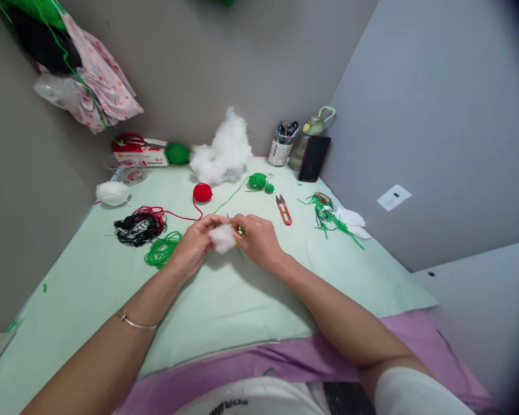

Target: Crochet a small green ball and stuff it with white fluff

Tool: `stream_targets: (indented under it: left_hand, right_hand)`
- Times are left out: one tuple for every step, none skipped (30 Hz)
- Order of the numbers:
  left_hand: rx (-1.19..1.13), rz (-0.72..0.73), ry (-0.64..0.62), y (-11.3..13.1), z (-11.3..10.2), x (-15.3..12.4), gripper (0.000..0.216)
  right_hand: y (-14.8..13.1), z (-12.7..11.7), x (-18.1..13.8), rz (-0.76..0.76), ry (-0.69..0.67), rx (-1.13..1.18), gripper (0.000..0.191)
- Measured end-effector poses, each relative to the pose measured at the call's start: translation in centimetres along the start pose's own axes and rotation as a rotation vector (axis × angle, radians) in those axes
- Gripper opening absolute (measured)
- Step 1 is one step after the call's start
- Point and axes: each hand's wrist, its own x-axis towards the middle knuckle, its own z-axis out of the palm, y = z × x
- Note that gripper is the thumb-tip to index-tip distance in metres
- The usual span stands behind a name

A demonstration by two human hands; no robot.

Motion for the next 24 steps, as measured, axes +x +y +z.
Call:
stream_targets:
  left_hand:
    - [0.008, 0.009, 0.011, 0.0, 0.1, -0.1, 0.034]
    - [0.017, 0.021, 0.023, -0.1, 0.1, -0.1, 0.036]
    - [0.027, 0.037, 0.036, -0.3, 0.1, -0.1, 0.037]
    - [0.038, 0.056, 0.049, -0.4, 0.1, -0.1, 0.037]
    - [0.051, 0.08, 0.064, -0.6, 0.1, -0.1, 0.036]
    - [0.066, 0.108, 0.08, -0.7, 0.0, -0.1, 0.034]
    - [0.084, 0.14, 0.099, -0.9, 0.0, 0.0, 0.033]
    - [0.102, 0.174, 0.121, -1.1, 0.0, 0.0, 0.032]
    - [0.12, 0.21, 0.143, -1.2, 0.0, 0.1, 0.033]
    - [0.136, 0.245, 0.166, -1.3, 0.0, 0.1, 0.034]
    - [0.15, 0.278, 0.186, -1.4, 0.1, 0.1, 0.035]
    - [0.162, 0.307, 0.203, -1.4, 0.2, 0.1, 0.035]
    - [0.17, 0.331, 0.218, -1.5, 0.4, 0.1, 0.035]
    - [0.176, 0.349, 0.228, -1.6, 0.5, 0.1, 0.035]
    - [0.18, 0.359, 0.234, -1.6, 0.6, 0.0, 0.035]
    - [0.182, 0.362, 0.234, -1.7, 0.7, 0.0, 0.035]
    - [0.183, 0.357, 0.228, -1.7, 0.7, -0.1, 0.035]
    - [0.183, 0.347, 0.216, -1.7, 0.8, -0.2, 0.035]
    - [0.182, 0.332, 0.198, -1.7, 0.8, -0.3, 0.033]
    - [0.18, 0.312, 0.176, -1.7, 0.8, -0.4, 0.029]
    - [0.174, 0.29, 0.152, -1.6, 0.8, -0.4, 0.025]
    - [0.166, 0.268, 0.127, -1.5, 0.7, -0.5, 0.022]
    - [0.156, 0.246, 0.101, -1.4, 0.7, -0.6, 0.022]
    - [0.145, 0.227, 0.077, -1.2, 0.6, -0.6, 0.026]
  right_hand:
    - [0.0, 0.1, 0.0, -0.014, 0.005, -0.018, 0.009]
    - [0.0, 0.1, 0.0, -0.027, 0.009, -0.031, 0.009]
    - [0.0, 0.1, -0.1, -0.041, 0.01, -0.04, 0.01]
    - [0.0, 0.1, -0.1, -0.055, 0.009, -0.043, 0.011]
    - [-0.2, 0.0, -0.2, -0.071, 0.004, -0.04, 0.012]
    - [-0.3, 0.0, -0.3, -0.087, -0.005, -0.032, 0.013]
    - [-0.6, 0.0, -0.4, -0.102, -0.02, -0.018, 0.014]
    - [-0.8, -0.1, -0.6, -0.114, -0.038, 0.002, 0.014]
    - [-1.1, 0.0, -0.7, -0.122, -0.057, 0.026, 0.013]
    - [-1.3, 0.0, -0.8, -0.123, -0.074, 0.053, 0.012]
    - [-1.5, 0.0, -0.9, -0.116, -0.086, 0.083, 0.012]
    - [-1.6, 0.1, -0.9, -0.101, -0.097, 0.115, 0.012]
    - [-1.6, 0.2, -0.9, -0.08, -0.106, 0.148, 0.014]
    - [-1.5, 0.2, -0.7, -0.055, -0.113, 0.178, 0.015]
    - [-1.3, 0.2, -0.5, -0.029, -0.121, 0.203, 0.015]
    - [-1.1, 0.2, -0.3, -0.005, -0.131, 0.221, 0.016]
    - [-0.8, 0.2, -0.1, 0.016, -0.141, 0.233, 0.016]
    - [-0.5, 0.1, 0.1, 0.034, -0.147, 0.239, 0.018]
    - [-0.3, 0.0, 0.2, 0.05, -0.146, 0.239, 0.02]
    - [-0.1, -0.2, 0.3, 0.066, -0.137, 0.235, 0.021]
    - [0.0, -0.3, 0.4, 0.08, -0.119, 0.226, 0.021]
    - [0.0, -0.5, 0.3, 0.092, -0.094, 0.213, 0.019]
    - [-0.1, -0.7, 0.3, 0.101, -0.068, 0.199, 0.016]
    - [-0.2, -0.8, 0.3, 0.106, -0.046, 0.185, 0.012]
